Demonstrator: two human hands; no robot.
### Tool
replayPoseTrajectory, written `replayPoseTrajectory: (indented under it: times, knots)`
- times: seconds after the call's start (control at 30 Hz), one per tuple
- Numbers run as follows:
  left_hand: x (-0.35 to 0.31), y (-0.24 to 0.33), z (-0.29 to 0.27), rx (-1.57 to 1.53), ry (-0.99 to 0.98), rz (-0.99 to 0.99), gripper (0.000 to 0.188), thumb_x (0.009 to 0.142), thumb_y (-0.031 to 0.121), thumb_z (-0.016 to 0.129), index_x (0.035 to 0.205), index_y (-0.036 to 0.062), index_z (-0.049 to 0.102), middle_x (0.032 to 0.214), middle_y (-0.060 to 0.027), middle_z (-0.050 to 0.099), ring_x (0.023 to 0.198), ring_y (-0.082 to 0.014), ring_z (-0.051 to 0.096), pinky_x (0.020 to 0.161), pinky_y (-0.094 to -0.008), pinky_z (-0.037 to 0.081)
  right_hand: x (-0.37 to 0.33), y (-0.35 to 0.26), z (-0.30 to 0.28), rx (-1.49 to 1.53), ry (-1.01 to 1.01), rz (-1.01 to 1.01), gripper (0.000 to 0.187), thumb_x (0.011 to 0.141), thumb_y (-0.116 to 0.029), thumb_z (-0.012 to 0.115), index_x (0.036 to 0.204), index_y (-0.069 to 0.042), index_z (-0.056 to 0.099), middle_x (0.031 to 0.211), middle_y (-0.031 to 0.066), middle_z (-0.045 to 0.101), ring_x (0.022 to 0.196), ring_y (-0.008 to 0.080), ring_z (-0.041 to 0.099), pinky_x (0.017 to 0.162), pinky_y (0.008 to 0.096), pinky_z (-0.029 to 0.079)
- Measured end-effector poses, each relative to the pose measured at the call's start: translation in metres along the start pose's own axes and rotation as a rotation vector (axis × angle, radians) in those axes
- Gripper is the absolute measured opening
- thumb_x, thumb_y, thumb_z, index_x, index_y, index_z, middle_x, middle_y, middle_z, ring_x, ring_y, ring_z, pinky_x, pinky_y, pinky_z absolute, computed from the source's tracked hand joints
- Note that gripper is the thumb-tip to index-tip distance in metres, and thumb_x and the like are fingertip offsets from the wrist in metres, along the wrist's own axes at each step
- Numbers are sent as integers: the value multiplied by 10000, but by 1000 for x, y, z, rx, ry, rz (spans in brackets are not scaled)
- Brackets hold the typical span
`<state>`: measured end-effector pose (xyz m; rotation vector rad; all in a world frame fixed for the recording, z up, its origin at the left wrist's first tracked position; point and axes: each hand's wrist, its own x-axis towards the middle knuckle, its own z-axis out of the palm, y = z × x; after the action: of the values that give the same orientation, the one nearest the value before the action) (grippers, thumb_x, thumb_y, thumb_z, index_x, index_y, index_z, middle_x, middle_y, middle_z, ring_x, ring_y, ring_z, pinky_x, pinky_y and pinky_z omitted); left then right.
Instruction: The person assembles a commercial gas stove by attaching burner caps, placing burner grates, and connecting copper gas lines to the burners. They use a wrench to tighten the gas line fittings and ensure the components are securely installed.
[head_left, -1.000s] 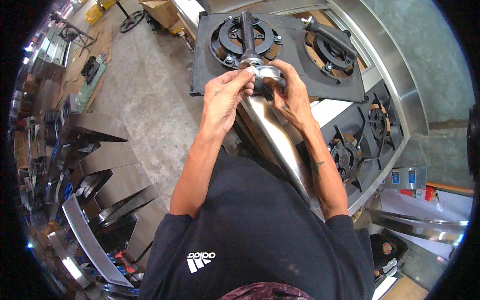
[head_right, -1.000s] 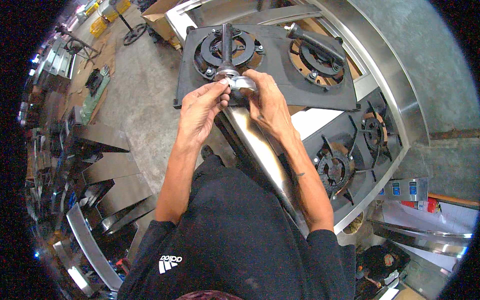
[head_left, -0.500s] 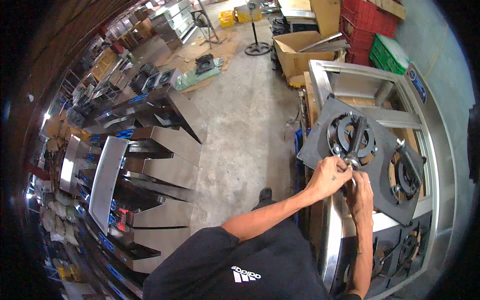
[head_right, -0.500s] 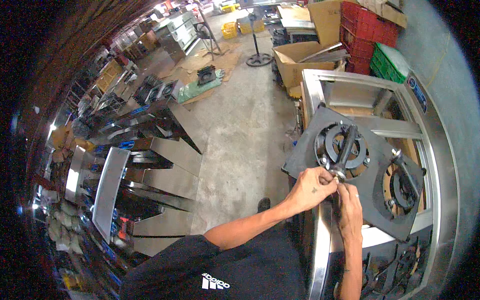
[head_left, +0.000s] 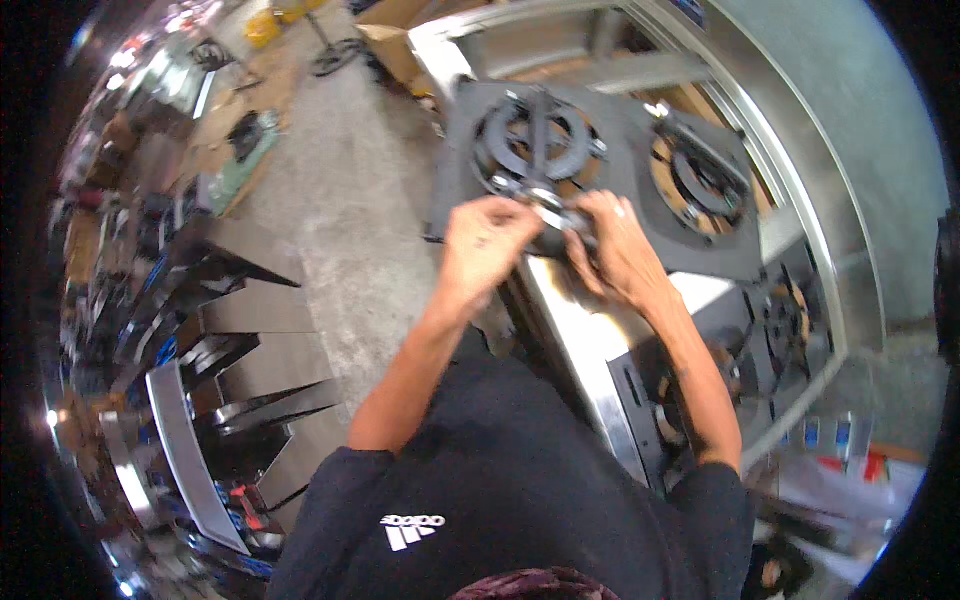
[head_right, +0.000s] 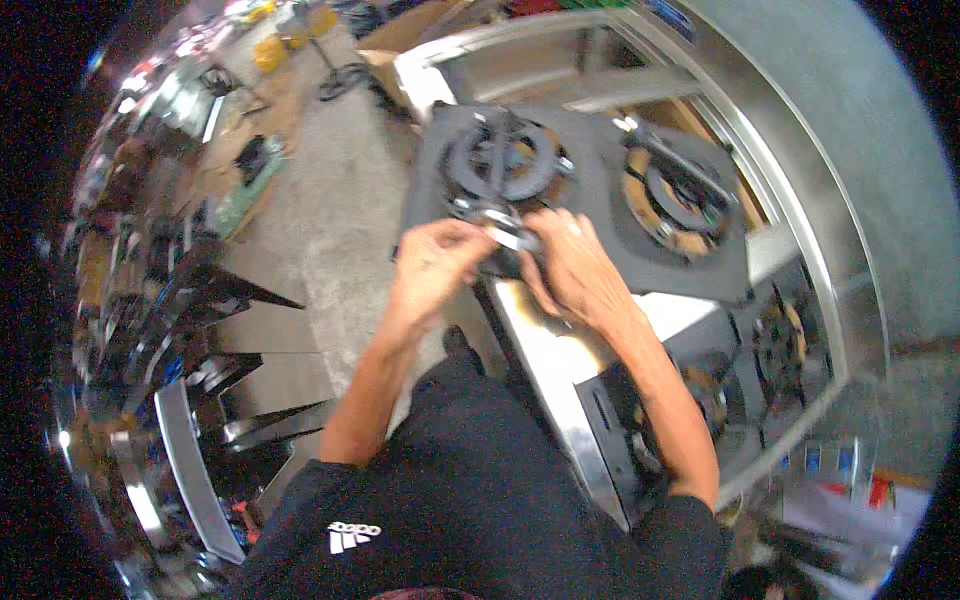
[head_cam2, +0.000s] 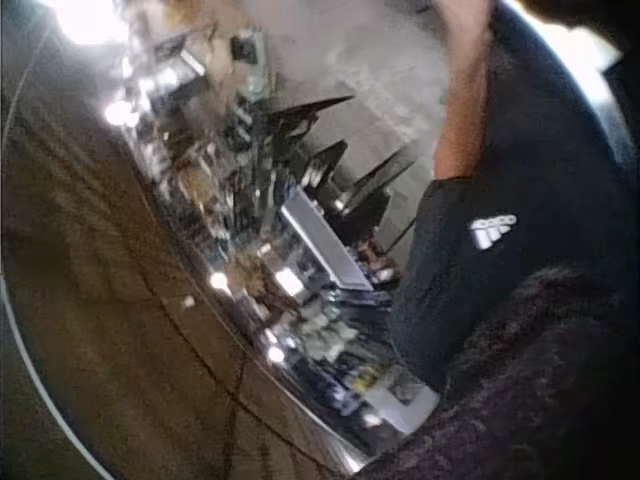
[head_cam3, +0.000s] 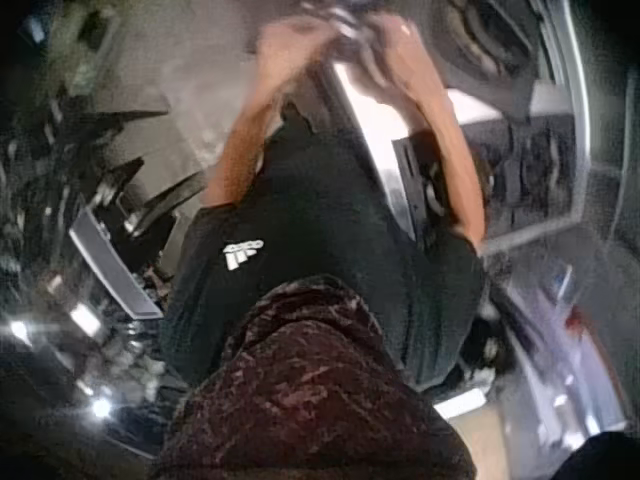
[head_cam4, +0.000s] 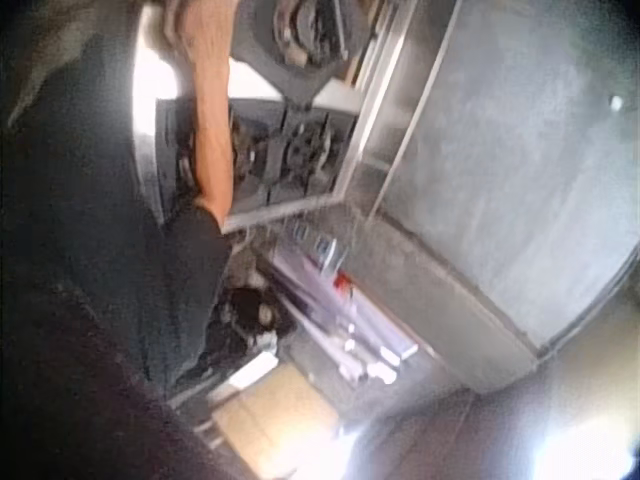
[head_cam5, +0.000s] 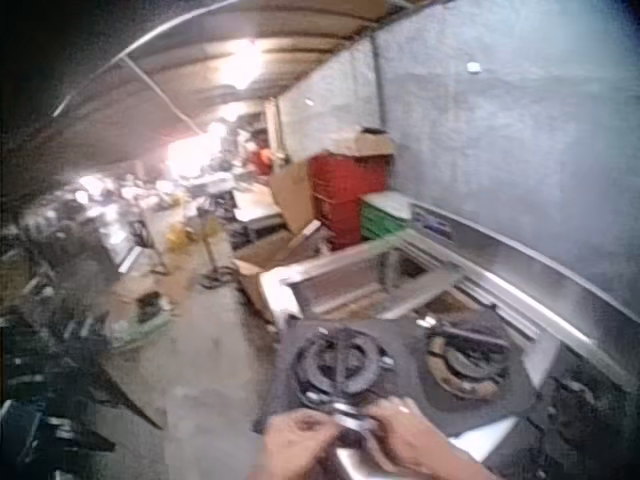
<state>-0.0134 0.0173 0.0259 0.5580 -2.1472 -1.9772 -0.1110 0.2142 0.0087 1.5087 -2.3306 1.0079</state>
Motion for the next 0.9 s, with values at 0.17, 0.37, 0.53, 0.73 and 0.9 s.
replayPoseTrajectory:
  times: [0.17, 0.37, 0.53, 0.73, 0.9]
  knots:
    - [-3, 18, 3, -94, 10, -99, 226, 917, 194, 828, 948, -22, 770, 782, -7, 676, 660, -79, 569, 591, -242, 448, 8, -2, -10, -131, -62, -100, 373, 901, -167, 725, 1241, -85, 596, 967, 129, 550, 903, 343, 576, 780, 448, 460]
    - [-3, 16, 2, -140, 5, -93, 226, 927, 207, 834, 930, -9, 768, 790, -7, 674, 667, -83, 575, 597, -239, 450, 6, -4, -11, -255, 9, -151, 415, 871, -243, 722, 1282, -252, 674, 905, 71, 498, 824, 267, 568, 668, 401, 464]
    - [-3, 15, -3, -209, -45, -104, 215, 938, 203, 823, 949, -5, 768, 807, -9, 674, 673, -84, 578, 608, -238, 456, 10, -4, -10, -358, 31, -228, 367, 874, -223, 672, 1240, -228, 686, 893, 24, 504, 832, 209, 571, 662, 353, 462]
    - [-5, 17, -2, -245, -35, -137, 226, 952, 187, 795, 1016, -26, 755, 822, -14, 666, 686, -86, 589, 616, -232, 459, 14, -1, 1, -502, 86, -340, 339, 859, -211, 664, 1195, -178, 683, 896, 4, 525, 839, 166, 572, 667, 316, 465]
    - [-9, 20, 8, -222, 18, -132, 254, 969, 206, 779, 1018, -40, 744, 825, -21, 670, 692, -87, 598, 620, -241, 468, 8, 12, 6, -478, -29, -340, 288, 822, -202, 695, 1102, -140, 671, 869, -2, 537, 822, 165, 591, 665, 315, 485]
